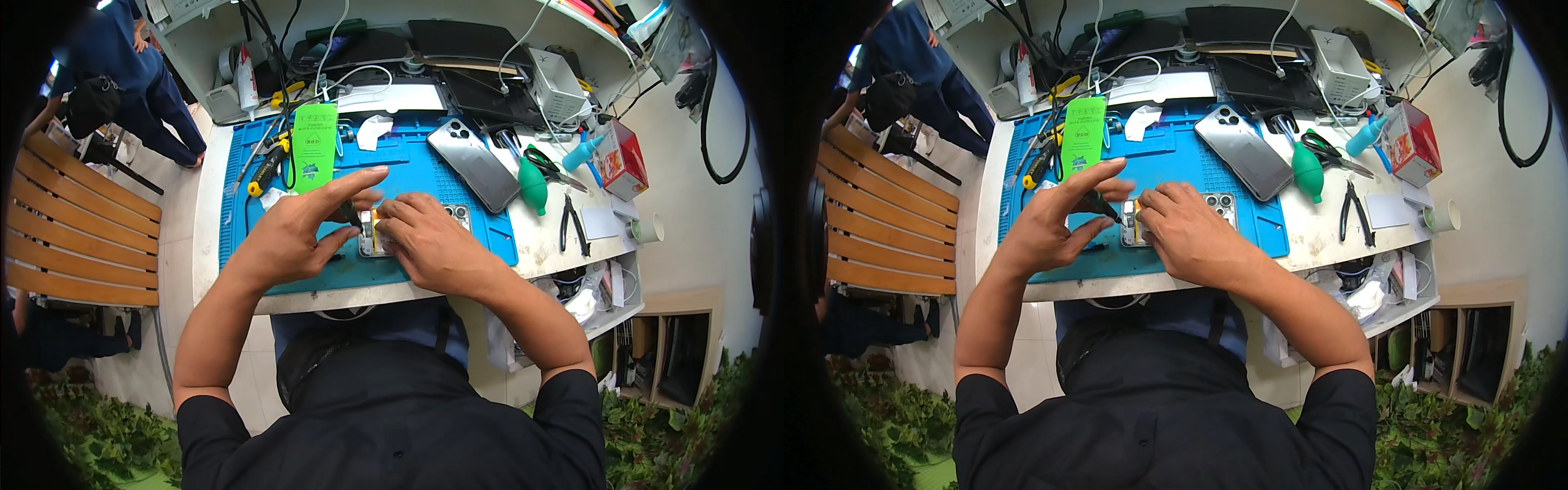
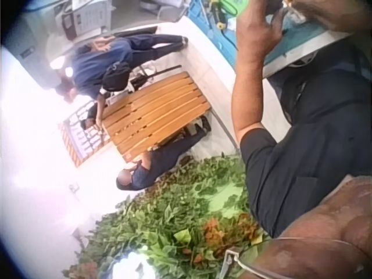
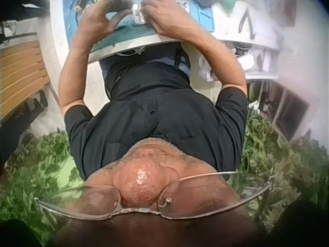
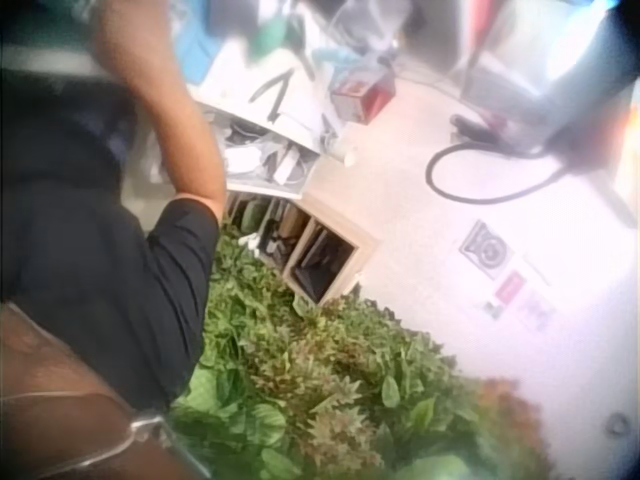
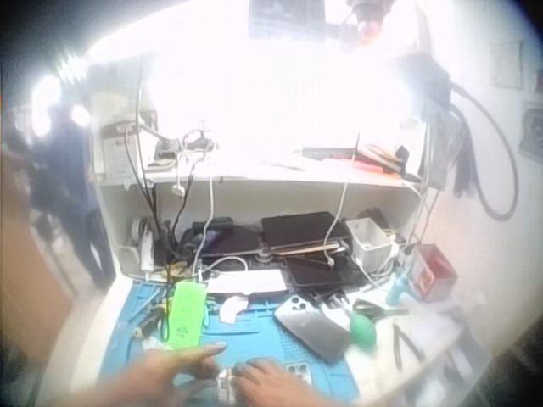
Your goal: The person works on a mobile phone by handling a green component, removing the back cover of a grey phone, and using a tool to work on the internal components of the device.
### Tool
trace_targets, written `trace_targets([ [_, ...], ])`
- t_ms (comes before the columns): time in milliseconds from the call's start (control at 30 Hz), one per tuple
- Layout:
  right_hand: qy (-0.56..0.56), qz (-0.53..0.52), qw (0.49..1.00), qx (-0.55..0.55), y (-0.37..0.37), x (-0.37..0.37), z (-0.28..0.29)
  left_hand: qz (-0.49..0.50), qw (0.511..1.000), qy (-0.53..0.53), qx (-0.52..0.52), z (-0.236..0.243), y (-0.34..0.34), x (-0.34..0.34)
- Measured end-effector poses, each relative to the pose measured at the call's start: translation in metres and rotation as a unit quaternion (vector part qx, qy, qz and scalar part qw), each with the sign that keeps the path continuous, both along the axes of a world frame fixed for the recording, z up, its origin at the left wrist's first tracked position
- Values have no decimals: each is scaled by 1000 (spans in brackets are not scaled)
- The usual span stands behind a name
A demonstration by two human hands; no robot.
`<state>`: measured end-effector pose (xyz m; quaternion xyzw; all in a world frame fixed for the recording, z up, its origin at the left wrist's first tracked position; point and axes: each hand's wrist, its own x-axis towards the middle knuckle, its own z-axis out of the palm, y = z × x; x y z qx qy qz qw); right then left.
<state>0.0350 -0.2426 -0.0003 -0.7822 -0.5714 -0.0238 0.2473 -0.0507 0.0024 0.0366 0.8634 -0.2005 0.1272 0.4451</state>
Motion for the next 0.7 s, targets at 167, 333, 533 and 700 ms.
trace_targets([
  [167, 29, -12, 999, 18, 5, -1, 0, 93, 992, -27, -83, -21, 2, -4],
  [333, 21, -38, 998, 46, 8, -6, -7, 118, 986, -40, -108, -25, -2, 0],
  [533, 53, -49, 996, 60, 5, -5, -7, 128, 965, -83, -211, -37, 5, -5],
  [700, -68, -212, 973, 67, -71, 14, 18, 162, 963, -93, -192, -27, 22, -11],
])
